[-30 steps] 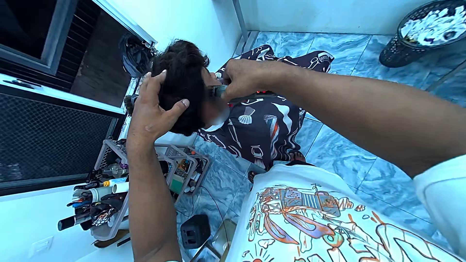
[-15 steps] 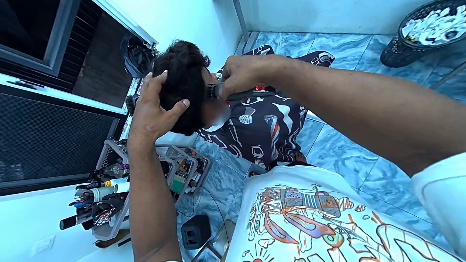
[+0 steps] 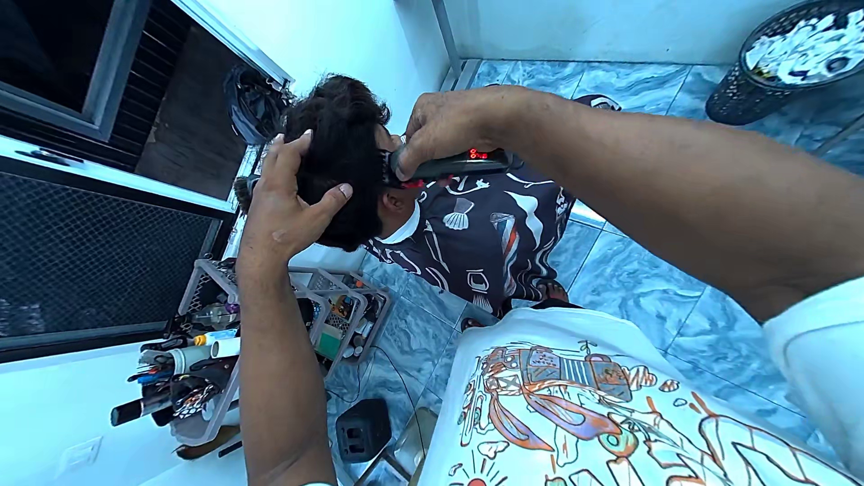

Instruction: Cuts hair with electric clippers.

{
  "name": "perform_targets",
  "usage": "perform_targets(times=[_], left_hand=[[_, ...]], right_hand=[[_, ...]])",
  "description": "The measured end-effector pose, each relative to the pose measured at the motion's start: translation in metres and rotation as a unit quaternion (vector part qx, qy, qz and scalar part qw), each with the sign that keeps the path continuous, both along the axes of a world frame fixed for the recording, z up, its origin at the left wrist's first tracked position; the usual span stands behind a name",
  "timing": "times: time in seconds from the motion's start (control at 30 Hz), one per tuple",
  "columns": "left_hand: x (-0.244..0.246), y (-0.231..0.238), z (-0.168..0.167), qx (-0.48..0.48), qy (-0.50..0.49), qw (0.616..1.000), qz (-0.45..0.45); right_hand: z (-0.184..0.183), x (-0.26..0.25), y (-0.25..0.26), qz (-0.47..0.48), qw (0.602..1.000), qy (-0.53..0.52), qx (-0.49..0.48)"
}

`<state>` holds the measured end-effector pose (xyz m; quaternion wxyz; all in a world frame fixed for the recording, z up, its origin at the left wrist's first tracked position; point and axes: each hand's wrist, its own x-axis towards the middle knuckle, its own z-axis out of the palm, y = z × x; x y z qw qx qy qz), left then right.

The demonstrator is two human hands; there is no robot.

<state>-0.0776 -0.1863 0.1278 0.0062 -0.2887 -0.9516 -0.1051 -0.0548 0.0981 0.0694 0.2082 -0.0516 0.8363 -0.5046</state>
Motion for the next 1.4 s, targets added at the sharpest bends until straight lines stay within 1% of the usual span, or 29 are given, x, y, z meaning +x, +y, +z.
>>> perform_targets(times=[0.07, 0.1, 0.13, 0.23, 0.27, 0.37, 0.4, 0.5, 0.53, 0.57, 0.63, 0.67, 0.7, 0.77, 0.8, 0.83, 0.93, 0.97, 1.0, 1.07, 1.1, 1.13, 1.2, 1.23, 1.27, 1.33, 1.37, 1.4], left_hand=[[0.001, 0.000, 0.000, 0.000, -0.002, 1.000, -0.002], [0.001, 0.000, 0.000, 0.000, -0.002, 1.000, -0.003], [0.001, 0.000, 0.000, 0.001, -0.002, 1.000, -0.003], [0.000, 0.000, 0.000, 0.003, -0.001, 1.000, -0.002], [0.000, 0.001, 0.000, 0.002, -0.002, 1.000, -0.002], [0.001, 0.001, 0.001, 0.003, -0.006, 1.000, -0.001], [0.002, 0.001, 0.001, 0.001, -0.007, 1.000, 0.002], [0.002, 0.002, 0.001, -0.001, -0.007, 1.000, 0.008], [0.002, 0.001, 0.002, -0.004, -0.008, 1.000, 0.010], [0.003, 0.001, 0.002, -0.004, -0.009, 1.000, 0.008], [0.003, 0.001, 0.002, -0.002, -0.012, 1.000, 0.009], [0.003, 0.001, 0.002, -0.001, -0.014, 1.000, 0.010], [0.003, 0.001, 0.001, 0.001, -0.013, 1.000, 0.011], [0.002, 0.000, 0.001, 0.001, -0.009, 1.000, 0.011], [0.002, 0.000, 0.001, 0.002, -0.011, 1.000, 0.010], [0.002, 0.000, 0.002, 0.004, -0.012, 1.000, 0.008], [0.002, 0.001, 0.003, -0.003, -0.015, 1.000, 0.011], [0.002, 0.002, 0.003, -0.003, -0.015, 1.000, 0.012], [0.002, 0.003, 0.003, -0.004, -0.013, 1.000, 0.013], [0.001, 0.002, 0.002, -0.005, -0.012, 1.000, 0.013], [0.000, 0.001, 0.002, -0.007, -0.012, 1.000, 0.013], [0.000, 0.001, 0.002, -0.007, -0.014, 1.000, 0.013], [0.001, 0.001, 0.003, -0.007, -0.016, 1.000, 0.013], [0.001, 0.001, 0.003, -0.008, -0.016, 1.000, 0.012], [0.000, 0.002, 0.002, -0.008, -0.014, 1.000, 0.011], [-0.001, 0.002, 0.001, -0.005, -0.011, 1.000, 0.006], [-0.001, 0.001, 0.002, -0.006, -0.010, 1.000, 0.005], [-0.001, 0.001, 0.002, -0.008, -0.010, 1.000, 0.005]], right_hand=[[0.002, 0.002, 0.001, 0.017, 0.997, 0.000, 0.078], [0.002, 0.001, 0.001, 0.020, 0.995, 0.001, 0.096], [0.003, 0.000, 0.001, 0.015, 0.996, -0.001, 0.087], [0.000, -0.005, 0.004, 0.015, 1.000, -0.003, -0.023], [0.000, -0.005, 0.004, 0.018, 0.999, -0.004, -0.029], [0.001, -0.003, 0.004, 0.027, 0.998, 0.001, 0.063], [0.000, -0.004, 0.004, 0.021, 0.998, 0.003, 0.062], [-0.001, -0.003, 0.005, 0.015, 0.999, 0.006, -0.046], [-0.001, -0.002, 0.004, 0.016, 0.999, 0.015, -0.044], [-0.002, 0.000, 0.002, 0.019, 0.999, 0.032, -0.001], [-0.007, 0.005, -0.001, 0.024, 0.991, 0.065, 0.117], [-0.010, 0.005, -0.002, 0.019, 0.988, 0.074, 0.136], [-0.013, 0.006, -0.002, 0.008, 0.990, 0.080, 0.113], [-0.015, 0.010, -0.002, -0.002, 0.996, 0.084, -0.001], [-0.015, 0.011, -0.001, 0.006, 0.995, 0.088, -0.034], [-0.016, 0.011, -0.002, 0.010, 0.995, 0.096, -0.028], [-0.022, 0.008, -0.004, 0.009, 0.990, 0.112, 0.087], [-0.020, 0.009, -0.005, 0.003, 0.991, 0.106, 0.081], [-0.017, 0.010, -0.005, -0.004, 0.995, 0.098, 0.032], [-0.009, 0.014, -0.007, 0.001, 0.993, 0.066, -0.096], [-0.007, 0.016, -0.007, 0.004, 0.992, 0.057, -0.113], [-0.007, 0.015, -0.006, 0.004, 0.995, 0.061, -0.078], [-0.011, 0.013, -0.007, 0.001, 0.996, 0.074, 0.046], [-0.012, 0.012, -0.006, 0.002, 0.995, 0.074, 0.072], [-0.012, 0.011, -0.006, -0.007, 0.996, 0.070, 0.048], [-0.006, 0.012, -0.005, -0.015, 0.996, 0.042, -0.082], [-0.003, 0.012, -0.006, -0.013, 0.992, 0.026, -0.126], [0.000, 0.013, -0.007, -0.012, 0.992, 0.016, -0.128]])
